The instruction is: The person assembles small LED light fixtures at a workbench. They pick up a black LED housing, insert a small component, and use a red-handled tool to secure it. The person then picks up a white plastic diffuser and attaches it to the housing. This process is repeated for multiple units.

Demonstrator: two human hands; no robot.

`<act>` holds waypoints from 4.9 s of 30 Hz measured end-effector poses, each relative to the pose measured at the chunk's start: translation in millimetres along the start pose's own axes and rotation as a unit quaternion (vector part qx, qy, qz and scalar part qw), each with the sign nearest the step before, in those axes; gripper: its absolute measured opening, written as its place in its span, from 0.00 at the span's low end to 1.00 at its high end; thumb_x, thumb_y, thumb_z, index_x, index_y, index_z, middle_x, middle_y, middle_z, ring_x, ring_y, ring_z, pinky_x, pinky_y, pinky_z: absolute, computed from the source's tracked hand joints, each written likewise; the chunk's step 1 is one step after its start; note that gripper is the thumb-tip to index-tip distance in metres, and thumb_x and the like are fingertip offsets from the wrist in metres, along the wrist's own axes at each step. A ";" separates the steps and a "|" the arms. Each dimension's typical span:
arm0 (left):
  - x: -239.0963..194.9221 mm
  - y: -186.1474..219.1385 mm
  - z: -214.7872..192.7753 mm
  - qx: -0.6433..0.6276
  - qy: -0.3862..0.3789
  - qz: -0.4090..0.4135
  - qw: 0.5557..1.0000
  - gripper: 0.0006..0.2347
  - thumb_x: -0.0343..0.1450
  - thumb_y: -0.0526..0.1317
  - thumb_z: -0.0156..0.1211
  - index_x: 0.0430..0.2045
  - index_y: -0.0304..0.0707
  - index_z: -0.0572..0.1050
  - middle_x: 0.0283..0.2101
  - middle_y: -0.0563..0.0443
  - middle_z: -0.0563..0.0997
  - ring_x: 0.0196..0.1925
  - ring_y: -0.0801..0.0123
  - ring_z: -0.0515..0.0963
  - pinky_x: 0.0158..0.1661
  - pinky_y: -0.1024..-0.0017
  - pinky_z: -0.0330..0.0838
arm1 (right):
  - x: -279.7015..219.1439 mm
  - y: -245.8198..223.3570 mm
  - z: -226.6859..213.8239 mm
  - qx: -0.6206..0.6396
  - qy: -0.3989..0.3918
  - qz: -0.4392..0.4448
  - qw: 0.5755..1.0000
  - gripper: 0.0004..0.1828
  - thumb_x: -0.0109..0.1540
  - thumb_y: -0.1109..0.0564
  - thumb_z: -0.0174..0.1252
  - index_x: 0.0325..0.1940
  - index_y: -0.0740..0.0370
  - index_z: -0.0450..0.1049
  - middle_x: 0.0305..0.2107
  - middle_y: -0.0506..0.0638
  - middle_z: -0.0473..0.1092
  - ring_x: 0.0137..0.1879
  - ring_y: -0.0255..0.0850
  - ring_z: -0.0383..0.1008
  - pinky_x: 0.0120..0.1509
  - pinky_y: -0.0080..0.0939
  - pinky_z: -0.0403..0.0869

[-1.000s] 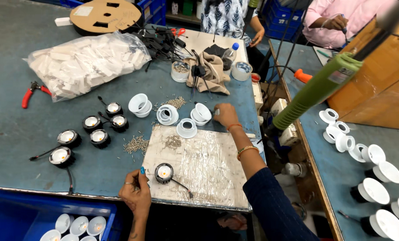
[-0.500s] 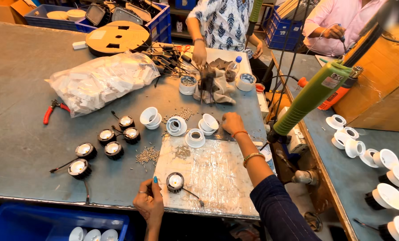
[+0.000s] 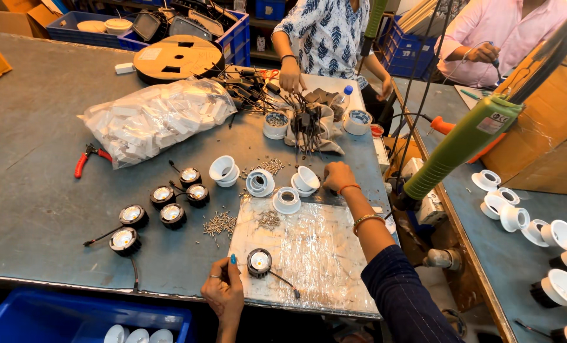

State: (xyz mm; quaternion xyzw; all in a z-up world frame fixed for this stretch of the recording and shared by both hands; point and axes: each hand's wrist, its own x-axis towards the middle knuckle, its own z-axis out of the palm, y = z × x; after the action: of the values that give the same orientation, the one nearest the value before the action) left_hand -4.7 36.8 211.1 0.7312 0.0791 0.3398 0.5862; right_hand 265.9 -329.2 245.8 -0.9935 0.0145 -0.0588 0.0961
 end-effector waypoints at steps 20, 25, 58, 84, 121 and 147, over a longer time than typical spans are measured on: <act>-0.4 0.1 1.1 0.010 0.008 0.006 1.000 0.04 0.70 0.34 0.65 0.30 0.30 0.79 0.20 0.49 0.79 0.20 0.78 0.74 0.22 0.75 0.67 | -19.6 -1.5 -17.5 0.150 0.100 -0.002 0.984 0.14 0.46 0.55 0.75 0.34 0.56 0.84 0.36 0.54 0.80 0.44 0.50 0.80 0.51 0.47 0.76; -0.7 -1.1 1.3 -0.013 -0.005 -0.008 1.000 0.04 0.71 0.33 0.64 0.31 0.29 0.79 0.21 0.49 0.81 0.21 0.78 0.76 0.23 0.75 0.69 | -92.7 -37.1 -54.4 0.173 0.058 -0.053 0.982 0.15 0.48 0.52 0.74 0.38 0.54 0.85 0.37 0.53 0.80 0.45 0.45 0.78 0.50 0.45 0.75; -9.1 -18.8 1.9 -0.005 -0.024 -0.006 1.000 0.04 0.76 0.30 0.63 0.40 0.27 0.78 0.31 0.46 0.80 0.31 0.73 0.76 0.34 0.75 0.70 | -306.5 -31.7 -69.9 0.320 -0.067 -0.093 0.941 0.20 0.47 0.48 0.78 0.38 0.57 0.82 0.32 0.47 0.76 0.36 0.37 0.73 0.41 0.38 0.73; -102.2 113.8 103.5 0.090 -0.429 0.171 0.883 0.19 0.60 0.42 0.74 0.43 0.37 0.79 0.48 0.44 0.76 0.52 0.50 0.74 0.53 0.58 0.69 | -354.1 80.7 -55.4 0.312 0.138 0.105 0.934 0.32 0.50 0.49 0.75 0.57 0.57 0.76 0.44 0.50 0.71 0.42 0.39 0.74 0.42 0.39 0.76; -149.0 81.7 52.1 -0.300 -0.274 -0.362 0.839 0.15 0.71 0.32 0.58 0.54 0.35 0.77 0.35 0.44 0.86 0.34 0.70 0.86 0.39 0.74 0.83 | -392.7 -17.1 -32.3 0.651 -0.023 0.134 0.747 0.17 0.70 0.53 0.53 0.45 0.70 0.80 0.20 0.44 0.60 0.22 0.28 0.57 0.24 0.29 0.56; -149.8 87.6 18.2 -0.359 -0.285 -0.386 0.801 0.11 0.70 0.28 0.62 0.47 0.23 0.78 0.44 0.40 0.86 0.45 0.65 0.87 0.48 0.69 0.84 | -409.0 -102.1 -71.8 0.538 0.023 0.080 0.839 0.04 0.65 0.63 0.60 0.41 0.68 0.78 0.26 0.49 0.75 0.30 0.30 0.74 0.32 0.29 0.73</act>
State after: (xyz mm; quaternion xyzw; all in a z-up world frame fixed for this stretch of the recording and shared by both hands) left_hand -132.0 -81.2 228.8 0.4417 0.0563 -0.1339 0.8853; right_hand -146.9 -226.2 288.8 -0.7791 0.0619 -0.0719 0.6197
